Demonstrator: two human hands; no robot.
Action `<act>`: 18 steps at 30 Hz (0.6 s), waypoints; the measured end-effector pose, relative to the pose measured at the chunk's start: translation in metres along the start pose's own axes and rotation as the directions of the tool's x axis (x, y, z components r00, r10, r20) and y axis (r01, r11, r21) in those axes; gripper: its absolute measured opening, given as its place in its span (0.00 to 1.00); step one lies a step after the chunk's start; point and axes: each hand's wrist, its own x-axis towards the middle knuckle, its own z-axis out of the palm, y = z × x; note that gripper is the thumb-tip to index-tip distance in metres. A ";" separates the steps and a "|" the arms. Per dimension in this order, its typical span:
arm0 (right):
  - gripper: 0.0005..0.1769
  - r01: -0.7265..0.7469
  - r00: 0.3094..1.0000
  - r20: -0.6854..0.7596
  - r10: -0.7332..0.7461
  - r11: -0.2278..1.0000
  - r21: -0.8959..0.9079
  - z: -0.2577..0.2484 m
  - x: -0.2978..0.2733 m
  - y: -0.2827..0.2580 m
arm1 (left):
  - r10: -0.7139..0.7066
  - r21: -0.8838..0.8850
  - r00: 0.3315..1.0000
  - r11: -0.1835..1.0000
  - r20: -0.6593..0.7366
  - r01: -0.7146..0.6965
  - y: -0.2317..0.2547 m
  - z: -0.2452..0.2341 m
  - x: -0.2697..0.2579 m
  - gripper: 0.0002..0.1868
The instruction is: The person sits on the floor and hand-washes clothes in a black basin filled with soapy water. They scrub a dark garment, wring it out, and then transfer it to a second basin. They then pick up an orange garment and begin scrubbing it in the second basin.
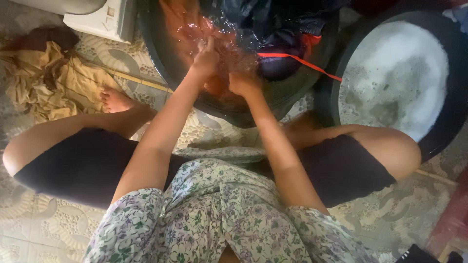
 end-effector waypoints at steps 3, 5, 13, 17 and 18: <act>0.30 0.069 0.996 -0.069 -0.064 0.994 0.082 0.018 0.014 0.027 | 0.112 0.145 0.944 0.987 -0.309 -0.070 0.001 0.006 0.000 0.26; 0.29 0.127 0.989 -0.093 -0.112 0.978 0.169 0.015 0.026 0.049 | 0.122 0.099 0.982 0.989 -0.144 -0.109 0.001 -0.010 -0.002 0.19; 0.19 0.145 0.981 -0.173 -0.092 0.936 0.321 -0.113 -0.016 0.032 | 0.200 -0.229 0.973 0.948 -0.113 -0.222 0.013 -0.210 -0.041 0.08; 0.11 0.268 0.883 -0.468 -0.042 0.863 0.428 -0.182 -0.056 0.009 | 0.181 -0.541 0.931 0.772 -0.317 -0.334 0.034 -0.285 -0.065 0.11; 0.10 0.341 0.840 -0.542 -0.039 0.814 0.471 -0.196 -0.069 0.001 | 0.151 -0.569 0.926 0.751 -0.347 -0.336 0.043 -0.296 -0.070 0.12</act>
